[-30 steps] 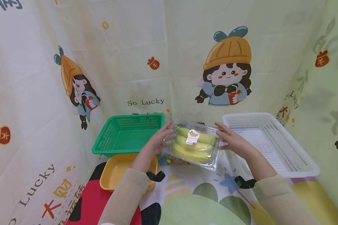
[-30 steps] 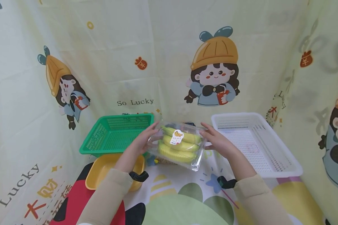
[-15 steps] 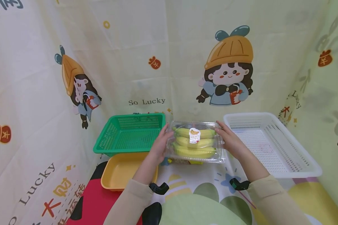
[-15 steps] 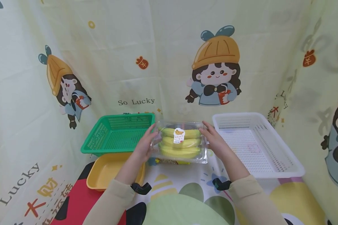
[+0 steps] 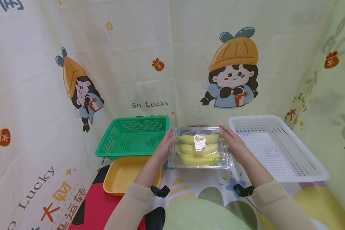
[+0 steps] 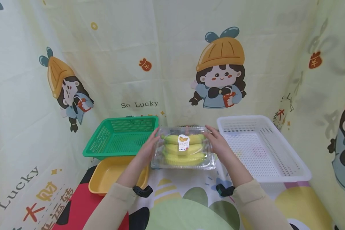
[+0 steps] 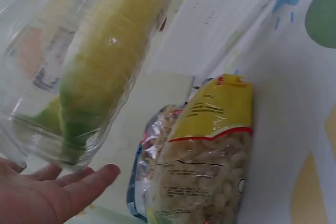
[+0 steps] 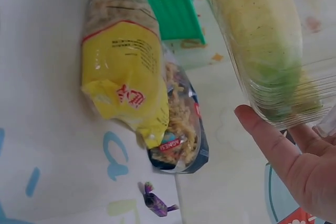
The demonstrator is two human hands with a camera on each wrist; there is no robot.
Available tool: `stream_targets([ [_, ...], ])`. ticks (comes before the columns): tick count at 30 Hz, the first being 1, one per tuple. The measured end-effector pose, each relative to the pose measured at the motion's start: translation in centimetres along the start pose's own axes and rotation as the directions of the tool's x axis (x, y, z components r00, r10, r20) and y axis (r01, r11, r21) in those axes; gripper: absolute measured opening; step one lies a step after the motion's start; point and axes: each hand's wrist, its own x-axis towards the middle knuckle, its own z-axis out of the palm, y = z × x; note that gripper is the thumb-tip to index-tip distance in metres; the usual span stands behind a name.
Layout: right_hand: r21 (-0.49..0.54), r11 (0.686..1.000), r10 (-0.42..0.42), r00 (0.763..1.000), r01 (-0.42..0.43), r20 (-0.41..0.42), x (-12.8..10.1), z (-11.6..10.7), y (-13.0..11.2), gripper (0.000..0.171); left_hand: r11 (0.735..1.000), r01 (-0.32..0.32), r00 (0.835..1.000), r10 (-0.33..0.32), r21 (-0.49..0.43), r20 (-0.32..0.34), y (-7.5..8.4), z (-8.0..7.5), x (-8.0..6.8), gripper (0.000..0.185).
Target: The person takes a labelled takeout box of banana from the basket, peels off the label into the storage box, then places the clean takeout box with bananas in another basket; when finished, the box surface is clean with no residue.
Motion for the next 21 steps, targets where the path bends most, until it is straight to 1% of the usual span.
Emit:
stream_targets([
  [3,-0.048,0.999,-0.010,1.000,0.010,-0.005,-0.3,0.3,0.6,0.065,1.000,-0.011,0.999,0.012,0.025,-0.042,-0.7,0.3,0.3,0.069],
  [5,-0.105,0.994,-0.028,1.000,0.027,-0.009,-0.5,0.5,1.1,0.066,0.999,-0.015,0.997,0.018,0.045,-0.079,-1.2,0.6,0.2,0.067],
  [7,-0.132,0.991,-0.038,0.999,0.035,-0.022,-0.6,0.8,1.7,0.066,0.998,-0.002,0.993,0.010,0.063,-0.117,-1.8,0.9,0.0,0.063],
  [10,-0.119,0.992,-0.051,0.997,0.045,-0.052,-0.7,1.4,2.6,0.062,0.998,0.012,0.990,-0.002,0.067,-0.144,-2.7,1.3,-0.3,0.062],
  [13,-0.053,0.997,-0.054,0.994,0.050,-0.090,-0.7,2.0,3.5,0.057,0.998,0.019,0.989,-0.011,0.057,-0.147,-3.6,1.6,-0.6,0.062],
  [16,-0.024,0.998,-0.054,0.991,0.051,-0.121,-0.7,2.4,4.4,0.053,0.999,0.018,0.989,-0.013,0.029,-0.145,-4.7,1.9,-1.0,0.062],
  [18,-0.007,0.998,-0.059,0.992,0.059,-0.112,-0.7,2.6,5.0,0.052,1.000,0.020,0.987,-0.017,0.018,-0.157,-5.3,2.0,-1.2,0.063],
  [21,0.017,0.997,-0.069,0.993,0.071,-0.098,-0.8,2.7,5.9,0.049,1.000,0.001,0.988,-0.002,-0.006,-0.156,-5.9,2.3,-1.7,0.064],
])
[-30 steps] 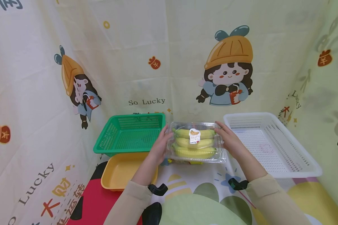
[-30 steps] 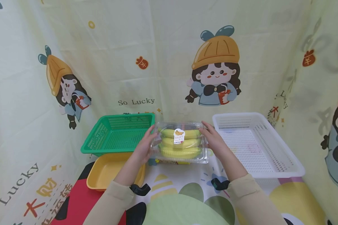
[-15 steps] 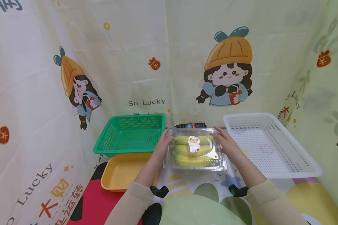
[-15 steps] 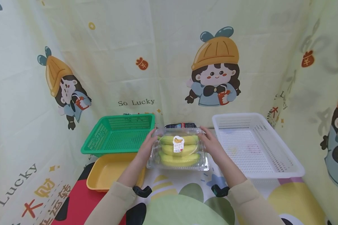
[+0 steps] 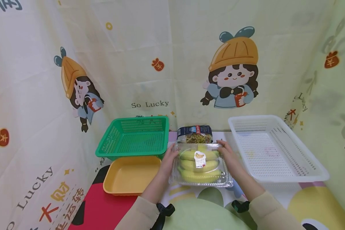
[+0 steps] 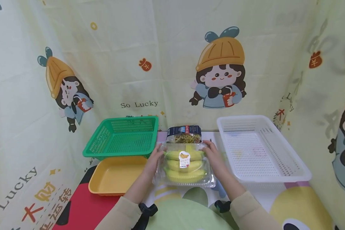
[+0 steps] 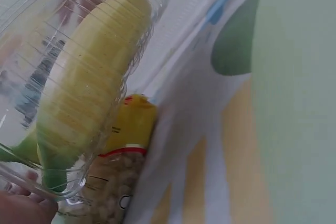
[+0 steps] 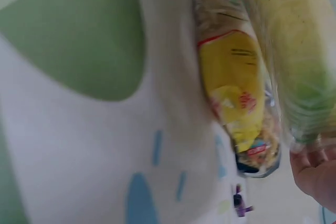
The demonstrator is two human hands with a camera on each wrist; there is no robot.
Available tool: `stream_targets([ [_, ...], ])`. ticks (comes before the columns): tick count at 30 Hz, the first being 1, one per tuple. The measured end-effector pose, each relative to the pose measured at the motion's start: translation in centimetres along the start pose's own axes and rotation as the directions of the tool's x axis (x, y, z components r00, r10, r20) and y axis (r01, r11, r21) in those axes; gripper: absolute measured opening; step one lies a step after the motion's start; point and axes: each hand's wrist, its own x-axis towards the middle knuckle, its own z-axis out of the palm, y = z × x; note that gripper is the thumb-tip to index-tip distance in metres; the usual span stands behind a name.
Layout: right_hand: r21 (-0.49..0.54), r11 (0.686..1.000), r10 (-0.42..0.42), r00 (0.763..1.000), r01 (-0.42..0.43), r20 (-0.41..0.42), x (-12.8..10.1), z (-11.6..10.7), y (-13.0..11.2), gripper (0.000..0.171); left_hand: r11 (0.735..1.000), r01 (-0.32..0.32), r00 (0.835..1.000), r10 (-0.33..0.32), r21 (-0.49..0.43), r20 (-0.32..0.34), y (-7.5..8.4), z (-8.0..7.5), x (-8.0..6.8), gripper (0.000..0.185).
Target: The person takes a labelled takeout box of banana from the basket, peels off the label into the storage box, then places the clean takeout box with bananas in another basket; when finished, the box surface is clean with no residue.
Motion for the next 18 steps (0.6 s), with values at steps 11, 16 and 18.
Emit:
stream_targets([
  [11,0.002,1.000,-0.022,0.999,0.023,-0.022,-0.4,0.4,1.7,0.034,1.000,0.014,0.999,-0.014,0.018,-0.049,-1.9,0.1,-1.0,0.061],
  [16,0.013,1.000,-0.019,1.000,0.019,-0.001,-0.2,0.3,2.2,0.036,0.999,0.041,0.997,-0.039,0.020,-0.060,-2.7,0.2,-1.2,0.061],
  [18,0.008,1.000,-0.016,1.000,0.016,0.004,-0.1,0.3,2.5,0.037,0.999,0.047,0.997,-0.046,0.017,-0.059,-2.9,0.2,-1.2,0.062],
])
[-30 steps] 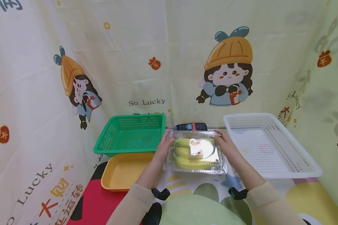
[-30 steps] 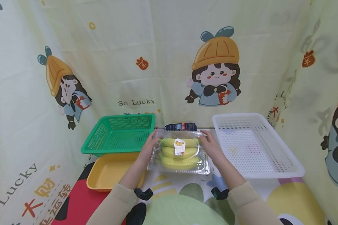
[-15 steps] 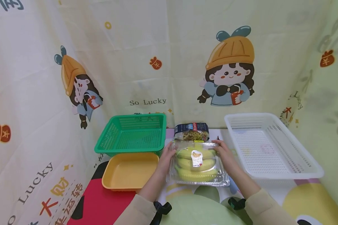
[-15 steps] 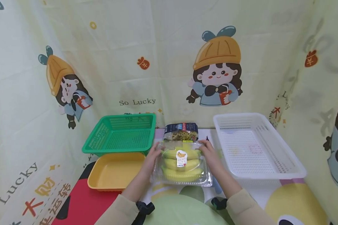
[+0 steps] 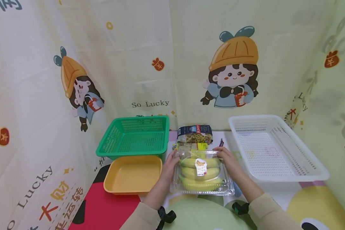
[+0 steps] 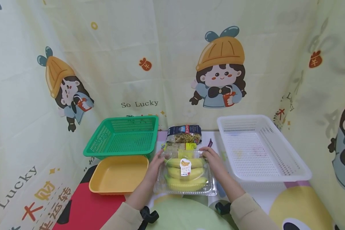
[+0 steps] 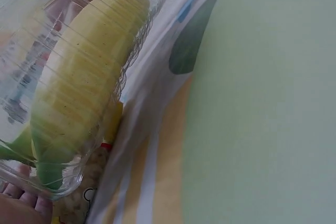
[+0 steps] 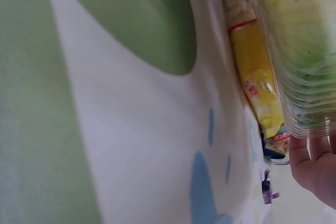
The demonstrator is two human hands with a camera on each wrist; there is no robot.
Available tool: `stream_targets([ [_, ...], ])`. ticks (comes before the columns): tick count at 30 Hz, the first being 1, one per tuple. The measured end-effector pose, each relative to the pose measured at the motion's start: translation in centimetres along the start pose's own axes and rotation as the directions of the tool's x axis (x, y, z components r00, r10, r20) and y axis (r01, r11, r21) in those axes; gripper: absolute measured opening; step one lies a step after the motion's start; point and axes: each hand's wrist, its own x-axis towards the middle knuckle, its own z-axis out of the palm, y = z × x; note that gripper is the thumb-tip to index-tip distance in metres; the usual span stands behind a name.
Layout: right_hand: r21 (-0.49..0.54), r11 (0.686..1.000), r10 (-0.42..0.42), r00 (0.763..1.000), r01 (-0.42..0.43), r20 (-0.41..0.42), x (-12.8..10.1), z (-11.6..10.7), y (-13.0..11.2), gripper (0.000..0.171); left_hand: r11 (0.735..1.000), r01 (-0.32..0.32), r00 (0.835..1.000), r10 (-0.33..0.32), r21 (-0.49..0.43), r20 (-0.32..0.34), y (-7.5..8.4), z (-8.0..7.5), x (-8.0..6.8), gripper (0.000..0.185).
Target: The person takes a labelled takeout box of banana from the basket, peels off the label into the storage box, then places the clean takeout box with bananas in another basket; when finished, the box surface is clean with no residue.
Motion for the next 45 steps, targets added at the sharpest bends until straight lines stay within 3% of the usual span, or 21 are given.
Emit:
stream_targets([
  [5,-0.010,1.000,0.013,1.000,-0.013,0.005,0.0,0.0,0.6,0.038,1.000,-0.001,1.000,0.001,-0.017,0.010,-0.4,0.0,0.1,0.065],
  [13,-0.017,1.000,0.020,1.000,-0.020,0.022,0.0,0.0,1.4,0.038,0.997,-0.077,0.997,0.077,-0.005,-0.016,-1.0,0.2,-0.2,0.060],
  [20,-0.043,0.999,0.036,0.998,-0.034,0.053,-0.2,-0.2,1.9,0.036,0.991,-0.117,0.993,0.116,0.063,0.009,1.3,0.3,-2.2,0.046],
  [26,-0.167,0.986,0.031,0.997,-0.019,0.070,-0.1,-0.5,1.9,0.035,0.984,-0.138,0.990,0.138,0.109,0.002,1.3,0.4,-2.5,0.043],
  [30,-0.285,0.952,-0.083,0.989,0.114,0.120,-0.1,-0.7,1.5,0.035,0.984,-0.143,0.989,0.145,0.107,-0.011,1.2,0.3,-2.6,0.042],
  [34,-0.402,0.858,-0.276,0.946,0.321,0.168,-0.5,-0.8,0.2,0.034,0.984,-0.138,0.990,0.141,0.110,-0.020,1.1,0.3,-2.7,0.042],
  [37,-0.469,0.789,-0.348,0.918,0.397,0.192,-0.9,-0.8,-1.3,0.033,0.983,-0.145,0.989,0.148,0.112,-0.024,1.1,0.3,-2.7,0.042],
  [39,-0.501,0.762,-0.352,0.912,0.410,0.210,-1.3,-0.8,-2.3,0.031,0.982,-0.150,0.988,0.154,0.116,-0.024,1.1,0.3,-2.7,0.041],
  [42,-0.508,0.763,-0.307,0.916,0.399,0.258,-1.8,-0.9,-3.8,0.029,0.982,-0.151,0.988,0.155,0.112,-0.022,1.1,0.3,-2.8,0.041],
  [45,-0.482,0.792,-0.225,0.913,0.375,0.341,-2.2,-1.0,-4.9,0.027,0.981,-0.156,0.987,0.159,0.117,-0.013,1.2,0.3,-2.9,0.041],
])
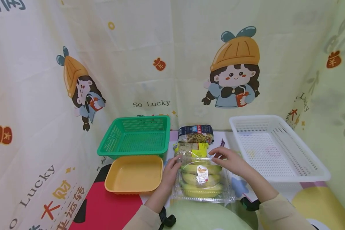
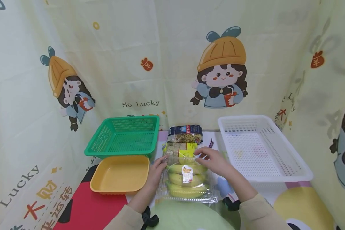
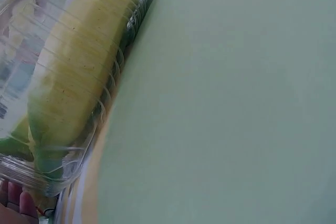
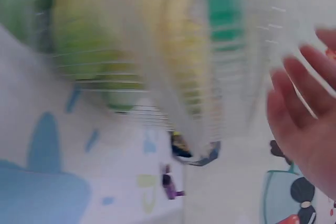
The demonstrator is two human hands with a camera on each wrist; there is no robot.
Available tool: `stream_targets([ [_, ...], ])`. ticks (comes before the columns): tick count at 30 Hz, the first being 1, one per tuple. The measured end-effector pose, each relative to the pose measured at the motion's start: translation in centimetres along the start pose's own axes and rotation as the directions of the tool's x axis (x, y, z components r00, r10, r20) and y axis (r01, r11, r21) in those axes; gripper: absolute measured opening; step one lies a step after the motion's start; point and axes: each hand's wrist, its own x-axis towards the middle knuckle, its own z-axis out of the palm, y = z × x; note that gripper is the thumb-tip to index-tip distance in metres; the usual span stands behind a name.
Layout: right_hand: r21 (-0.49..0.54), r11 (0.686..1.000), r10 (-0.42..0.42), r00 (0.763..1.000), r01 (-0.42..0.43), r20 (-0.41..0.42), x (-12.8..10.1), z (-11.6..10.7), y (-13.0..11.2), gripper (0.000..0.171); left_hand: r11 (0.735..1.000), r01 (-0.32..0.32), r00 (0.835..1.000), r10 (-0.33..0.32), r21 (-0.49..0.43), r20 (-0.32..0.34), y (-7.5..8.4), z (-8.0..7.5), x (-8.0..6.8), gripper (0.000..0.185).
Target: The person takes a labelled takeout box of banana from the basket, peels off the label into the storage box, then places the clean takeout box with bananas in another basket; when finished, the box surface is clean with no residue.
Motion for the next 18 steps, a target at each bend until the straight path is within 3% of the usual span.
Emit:
stream_targets([
  [3,0.041,0.999,0.010,0.988,-0.016,0.155,-0.1,-0.3,-0.7,0.026,1.000,0.001,1.000,-0.001,0.002,0.013,0.1,-0.1,-0.1,0.042],
  [9,0.034,0.999,-0.023,0.923,0.010,0.384,0.1,0.7,-0.8,0.022,1.000,0.016,1.000,-0.016,0.024,0.004,-1.3,0.0,0.7,0.041],
  [14,0.004,0.998,-0.065,0.899,0.070,0.433,0.4,1.7,-0.5,0.021,0.999,0.013,1.000,-0.012,0.035,-0.026,-3.4,0.3,1.6,0.041],
  [18,-0.053,0.989,-0.104,0.893,0.141,0.437,0.7,2.2,-0.7,0.023,1.000,0.011,0.999,-0.010,0.024,-0.036,-4.0,0.3,1.7,0.041],
])
